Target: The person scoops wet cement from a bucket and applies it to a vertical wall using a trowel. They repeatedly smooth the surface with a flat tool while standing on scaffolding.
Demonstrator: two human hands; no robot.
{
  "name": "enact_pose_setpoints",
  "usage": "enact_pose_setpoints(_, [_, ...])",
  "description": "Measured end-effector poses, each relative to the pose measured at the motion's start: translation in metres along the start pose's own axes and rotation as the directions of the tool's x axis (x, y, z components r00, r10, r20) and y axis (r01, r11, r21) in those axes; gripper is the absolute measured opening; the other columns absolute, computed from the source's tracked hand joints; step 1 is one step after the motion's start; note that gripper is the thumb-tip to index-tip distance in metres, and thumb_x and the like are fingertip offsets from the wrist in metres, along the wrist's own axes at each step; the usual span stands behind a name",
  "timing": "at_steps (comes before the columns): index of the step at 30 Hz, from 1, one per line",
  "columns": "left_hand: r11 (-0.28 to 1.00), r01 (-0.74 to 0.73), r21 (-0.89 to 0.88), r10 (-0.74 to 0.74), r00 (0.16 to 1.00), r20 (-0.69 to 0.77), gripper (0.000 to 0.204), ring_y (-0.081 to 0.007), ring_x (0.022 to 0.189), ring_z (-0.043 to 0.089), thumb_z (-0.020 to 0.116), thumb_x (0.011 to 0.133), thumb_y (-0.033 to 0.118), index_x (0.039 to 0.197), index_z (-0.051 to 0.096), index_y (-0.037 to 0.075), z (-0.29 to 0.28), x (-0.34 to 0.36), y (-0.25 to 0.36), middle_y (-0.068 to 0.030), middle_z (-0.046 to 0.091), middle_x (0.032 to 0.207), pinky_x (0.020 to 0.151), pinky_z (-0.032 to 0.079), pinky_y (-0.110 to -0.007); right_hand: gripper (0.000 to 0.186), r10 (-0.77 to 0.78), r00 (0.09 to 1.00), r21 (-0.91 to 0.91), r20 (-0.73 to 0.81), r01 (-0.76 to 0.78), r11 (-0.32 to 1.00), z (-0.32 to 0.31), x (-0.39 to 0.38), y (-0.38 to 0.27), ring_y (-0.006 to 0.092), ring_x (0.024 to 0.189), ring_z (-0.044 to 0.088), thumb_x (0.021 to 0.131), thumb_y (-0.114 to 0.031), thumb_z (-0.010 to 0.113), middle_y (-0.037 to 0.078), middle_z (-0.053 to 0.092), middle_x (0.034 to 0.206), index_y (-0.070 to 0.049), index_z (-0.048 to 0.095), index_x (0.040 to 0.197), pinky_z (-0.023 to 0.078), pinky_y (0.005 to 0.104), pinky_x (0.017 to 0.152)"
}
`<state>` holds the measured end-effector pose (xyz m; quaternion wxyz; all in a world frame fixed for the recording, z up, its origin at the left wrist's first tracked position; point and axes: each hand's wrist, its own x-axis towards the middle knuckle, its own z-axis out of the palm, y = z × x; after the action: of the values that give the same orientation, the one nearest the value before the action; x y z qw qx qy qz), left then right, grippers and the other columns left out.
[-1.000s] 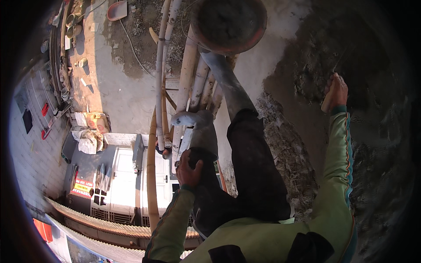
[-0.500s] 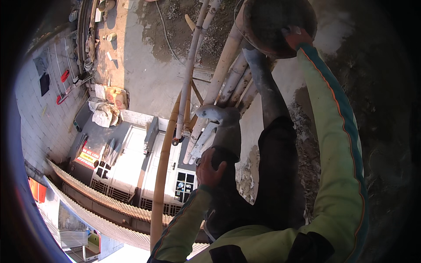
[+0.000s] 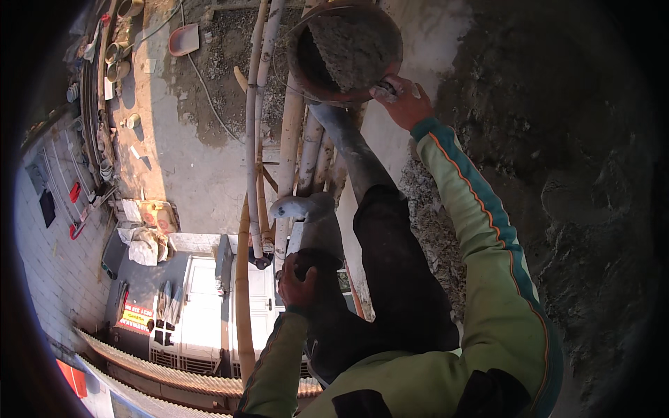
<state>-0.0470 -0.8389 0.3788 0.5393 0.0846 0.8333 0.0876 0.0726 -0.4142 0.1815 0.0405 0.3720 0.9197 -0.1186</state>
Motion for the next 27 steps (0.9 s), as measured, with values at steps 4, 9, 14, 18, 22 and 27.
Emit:
enact_pose_setpoints(4, [0.998, -0.008, 0.059, 0.008, 1.000, 0.001, 0.061, -0.0331, 0.110, 0.061, 0.073, 0.078, 0.029, 0.131, 0.054, 0.007, 0.000, 0.004, 0.001, -0.0177, 0.062, 0.121, 0.092, 0.048, -0.044, 0.029, 0.003, 0.702, 0.663, 0.712, -0.674, 0.327, -0.155, 0.027, -0.006, 0.0142, 0.058, 0.054, 0.093, -0.035, 0.060, 0.002, 0.055, 0.068, -0.006, 0.061, 0.090, 0.045, 0.0295, 0.057])
enact_pose_setpoints(9, [0.993, -0.071, 0.099, 0.072, 0.997, -0.010, 0.059, -0.0327, 0.103, 0.062, 0.073, 0.077, 0.032, 0.128, 0.054, 0.009, -0.010, 0.012, 0.022, -0.0162, 0.064, 0.115, 0.089, 0.047, -0.046, 0.027, 0.114, 0.593, 0.603, 0.797, -0.770, -0.211, -0.190, 0.012, 0.166, 0.0115, 0.051, 0.047, 0.095, -0.030, 0.058, 0.001, 0.050, 0.065, -0.004, 0.056, 0.088, 0.040, 0.0263, 0.047])
enact_pose_setpoints(14, [0.999, -0.021, 0.027, 0.021, 1.000, -0.006, 0.061, -0.0328, 0.104, 0.062, 0.073, 0.077, 0.033, 0.128, 0.054, 0.006, 0.002, 0.008, -0.003, -0.0165, 0.063, 0.118, 0.090, 0.047, -0.046, 0.023, 0.868, 0.399, 0.810, 0.295, -0.587, -0.005, -0.195, -0.047, 0.175, 0.0098, 0.060, 0.046, 0.098, -0.029, 0.052, -0.002, 0.048, 0.070, -0.010, 0.056, 0.086, 0.039, 0.0271, 0.053])
enact_pose_setpoints(18, [1.000, -0.003, -0.022, 0.004, 1.000, 0.028, 0.062, -0.0325, 0.107, 0.061, 0.073, 0.076, 0.033, 0.129, 0.053, 0.007, 0.009, 0.006, -0.011, -0.0154, 0.061, 0.121, 0.091, 0.048, -0.044, 0.036, 0.651, 0.672, 0.164, 0.353, -0.730, 0.663, -0.171, -0.078, 0.148, 0.0319, 0.080, 0.060, 0.095, -0.039, 0.053, 0.013, 0.063, 0.089, -0.004, 0.057, 0.100, 0.047, 0.0435, 0.071])
enact_pose_setpoints(22, [1.000, 0.011, 0.027, -0.013, 0.999, 0.050, 0.063, -0.0329, 0.109, 0.061, 0.073, 0.076, 0.033, 0.129, 0.051, 0.007, 0.006, 0.001, -0.005, -0.0152, 0.058, 0.128, 0.093, 0.048, -0.044, 0.039, 0.370, 0.882, -0.161, 0.291, -0.336, 0.928, -0.090, 0.008, 0.085, 0.0417, 0.103, 0.060, 0.095, -0.042, 0.048, 0.021, 0.065, 0.104, -0.009, 0.054, 0.114, 0.048, 0.0520, 0.082])
enact_pose_setpoints(27, [0.999, 0.003, 0.049, -0.006, 0.998, 0.055, 0.062, -0.0339, 0.118, 0.056, 0.073, 0.077, 0.034, 0.129, 0.052, 0.007, 0.007, 0.004, -0.003, -0.0160, 0.056, 0.131, 0.098, 0.046, -0.043, 0.042, 0.564, 0.737, -0.199, 0.372, -0.530, 0.824, 0.067, 0.090, 0.042, 0.0396, 0.107, 0.060, 0.091, -0.036, 0.055, 0.022, 0.064, 0.114, -0.009, 0.056, 0.123, 0.048, 0.0462, 0.094])
